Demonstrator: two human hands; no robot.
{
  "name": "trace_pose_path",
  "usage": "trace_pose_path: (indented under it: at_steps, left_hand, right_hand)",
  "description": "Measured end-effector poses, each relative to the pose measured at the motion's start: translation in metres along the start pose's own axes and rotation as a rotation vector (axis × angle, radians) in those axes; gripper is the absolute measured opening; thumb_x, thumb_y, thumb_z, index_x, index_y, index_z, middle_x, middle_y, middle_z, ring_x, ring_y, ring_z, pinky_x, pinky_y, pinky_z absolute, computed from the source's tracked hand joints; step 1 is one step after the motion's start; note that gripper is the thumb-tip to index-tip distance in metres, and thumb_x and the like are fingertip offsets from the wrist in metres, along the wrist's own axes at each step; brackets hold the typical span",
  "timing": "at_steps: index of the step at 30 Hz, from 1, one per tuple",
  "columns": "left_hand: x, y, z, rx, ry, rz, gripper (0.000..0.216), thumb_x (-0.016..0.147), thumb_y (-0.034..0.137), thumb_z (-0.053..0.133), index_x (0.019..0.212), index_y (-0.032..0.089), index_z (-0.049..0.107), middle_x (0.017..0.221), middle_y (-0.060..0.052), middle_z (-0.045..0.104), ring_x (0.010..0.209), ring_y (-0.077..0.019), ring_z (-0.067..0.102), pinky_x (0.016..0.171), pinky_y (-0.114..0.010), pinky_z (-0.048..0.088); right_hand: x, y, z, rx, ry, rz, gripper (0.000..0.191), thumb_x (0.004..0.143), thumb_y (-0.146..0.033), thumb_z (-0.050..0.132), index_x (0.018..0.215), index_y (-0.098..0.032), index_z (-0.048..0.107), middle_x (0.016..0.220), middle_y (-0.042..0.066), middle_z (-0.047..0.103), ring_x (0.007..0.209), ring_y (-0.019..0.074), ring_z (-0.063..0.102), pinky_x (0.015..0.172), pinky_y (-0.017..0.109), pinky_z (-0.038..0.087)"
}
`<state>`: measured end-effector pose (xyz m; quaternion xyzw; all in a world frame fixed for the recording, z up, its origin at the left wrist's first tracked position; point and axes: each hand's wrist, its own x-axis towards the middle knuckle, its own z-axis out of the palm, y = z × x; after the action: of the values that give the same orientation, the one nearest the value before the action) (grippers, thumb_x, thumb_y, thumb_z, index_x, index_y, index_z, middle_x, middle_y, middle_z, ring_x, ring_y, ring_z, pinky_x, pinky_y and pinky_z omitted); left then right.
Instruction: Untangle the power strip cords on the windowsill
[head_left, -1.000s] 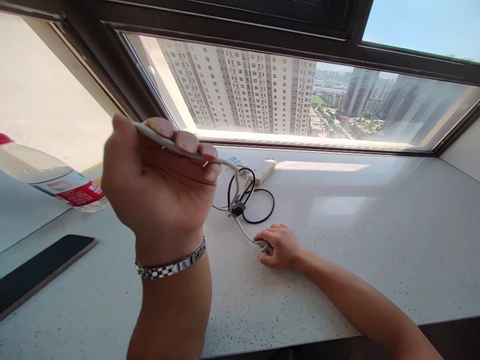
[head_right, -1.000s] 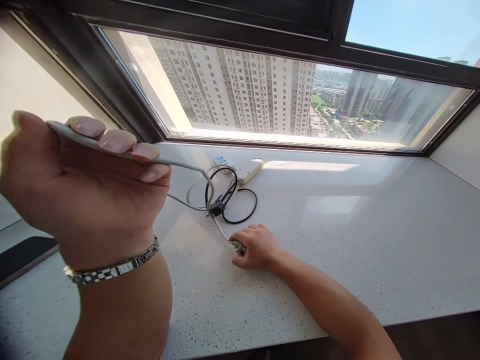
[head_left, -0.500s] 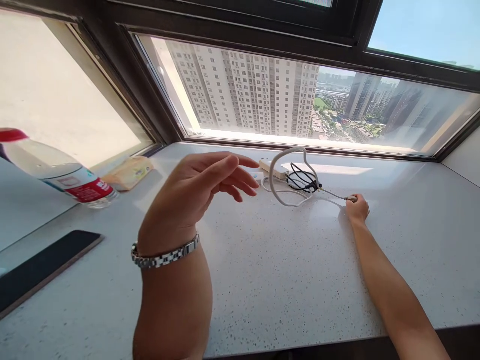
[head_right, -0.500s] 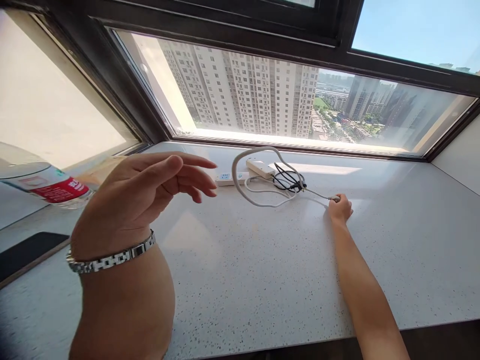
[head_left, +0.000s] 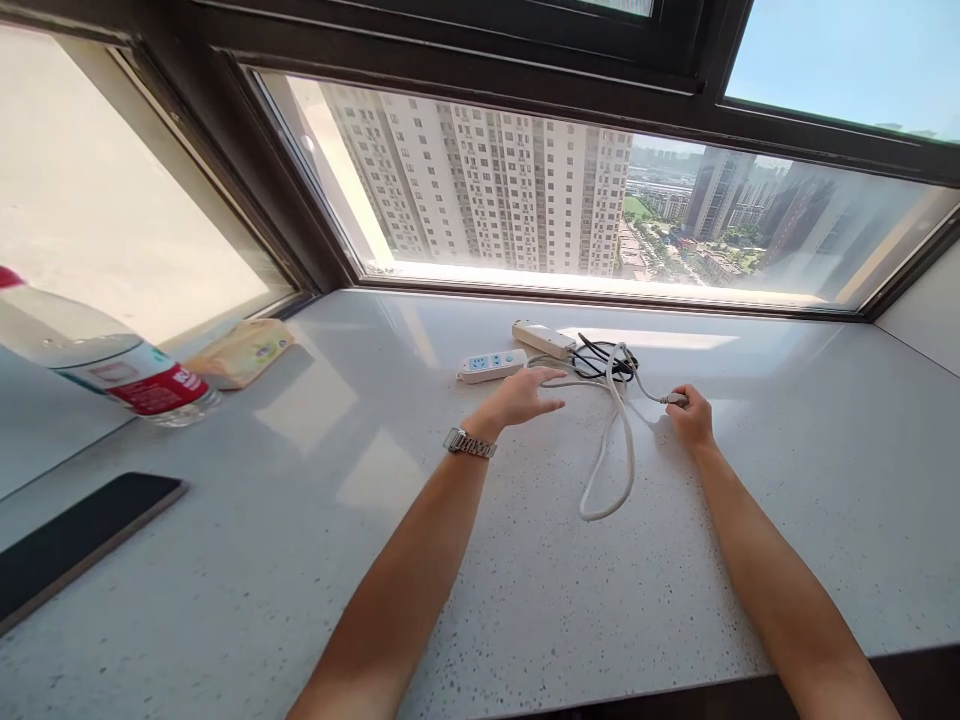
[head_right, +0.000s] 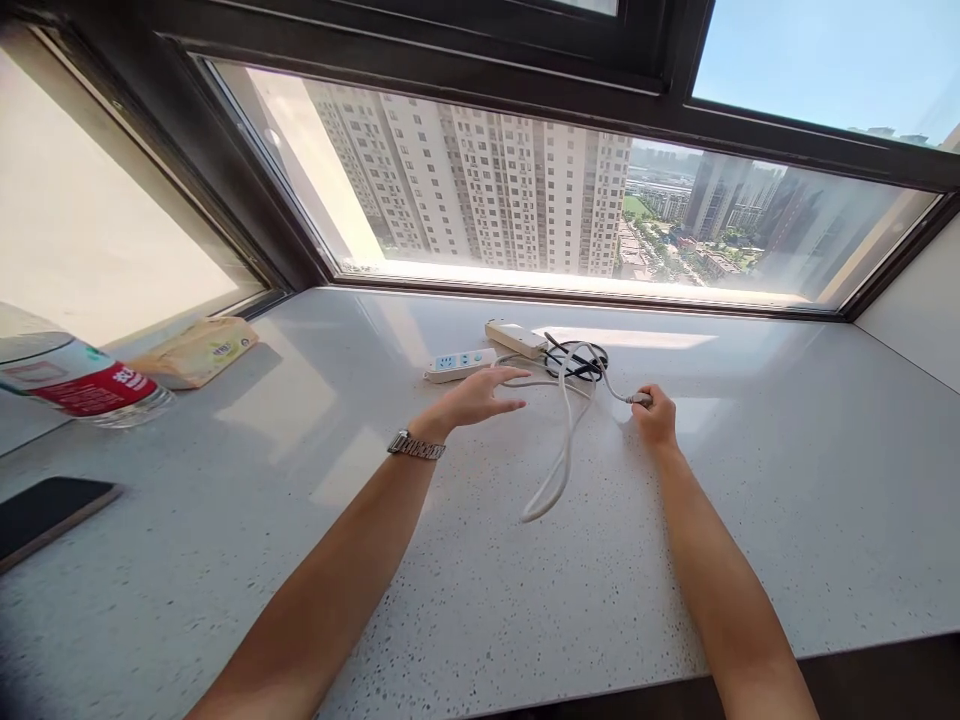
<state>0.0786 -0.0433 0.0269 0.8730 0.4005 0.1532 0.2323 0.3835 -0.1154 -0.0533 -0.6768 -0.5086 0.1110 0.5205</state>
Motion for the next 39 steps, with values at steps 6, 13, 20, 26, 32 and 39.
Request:
trace_pose_path:
  at_steps: [6, 13, 20, 26, 32, 39]
  left_hand:
    - [0.009, 0.002, 0.017, -0.075, 0.014, 0.022, 0.055, 0.080, 0.056, 0.050, 0.119, 0.018, 0.060, 0.115, -0.012, 0.066, 0.107, -0.0297, 0.060, 0.092, -0.041, 0.048]
    - [0.018, -0.008, 0.029, -0.383, 0.142, 0.003, 0.050, 0.079, 0.058, 0.053, 0.102, 0.014, 0.060, 0.096, -0.014, 0.068, 0.088, -0.0264, 0.066, 0.076, -0.039, 0.054]
    - [0.017, 0.000, 0.033, -0.738, 0.198, 0.086, 0.053, 0.070, 0.041, 0.071, 0.114, 0.016, 0.057, 0.102, -0.012, 0.067, 0.092, -0.0239, 0.066, 0.080, -0.037, 0.055]
    - [0.023, 0.003, 0.042, -0.815, 0.264, 0.073, 0.040, 0.067, 0.038, 0.072, 0.098, 0.013, 0.066, 0.080, -0.007, 0.069, 0.076, -0.0207, 0.066, 0.074, -0.037, 0.056]
    - [0.026, -0.004, 0.047, -0.897, 0.416, -0.011, 0.037, 0.064, 0.039, 0.073, 0.091, 0.013, 0.067, 0.073, -0.004, 0.067, 0.066, -0.0160, 0.063, 0.069, -0.035, 0.057]
    - [0.025, -0.010, 0.046, -0.873, 0.404, -0.060, 0.039, 0.065, 0.043, 0.071, 0.089, 0.013, 0.067, 0.073, -0.006, 0.069, 0.067, -0.0176, 0.065, 0.069, -0.035, 0.056]
  right_hand:
    - [-0.012, -0.016, 0.013, 0.159, -0.041, -0.088, 0.012, 0.062, -0.030, 0.054, 0.068, -0.020, 0.050, 0.057, -0.004, 0.043, 0.054, 0.0118, 0.035, 0.051, 0.025, 0.030]
    - [-0.035, -0.042, 0.038, 0.187, -0.081, -0.225, 0.013, 0.071, -0.031, 0.056, 0.072, -0.020, 0.050, 0.064, -0.003, 0.049, 0.058, 0.0124, 0.040, 0.056, 0.025, 0.035]
    - [-0.041, -0.046, 0.042, 0.226, -0.064, -0.256, 0.012, 0.074, -0.030, 0.056, 0.074, -0.021, 0.049, 0.065, -0.002, 0.049, 0.058, 0.0126, 0.041, 0.056, 0.025, 0.037]
    - [-0.050, -0.051, 0.052, 0.471, -0.160, -0.147, 0.016, 0.075, -0.034, 0.058, 0.079, -0.022, 0.048, 0.060, -0.005, 0.045, 0.051, 0.0110, 0.042, 0.050, 0.025, 0.037]
    - [-0.050, -0.054, 0.055, 0.657, -0.019, -0.061, 0.020, 0.077, -0.038, 0.058, 0.082, -0.022, 0.045, 0.058, -0.007, 0.048, 0.045, 0.0095, 0.046, 0.046, 0.023, 0.039]
    - [-0.010, -0.018, 0.016, 0.623, 0.486, 0.205, 0.033, 0.081, -0.053, 0.048, 0.095, -0.023, 0.041, 0.082, -0.002, 0.055, 0.052, 0.0091, 0.055, 0.041, 0.020, 0.040]
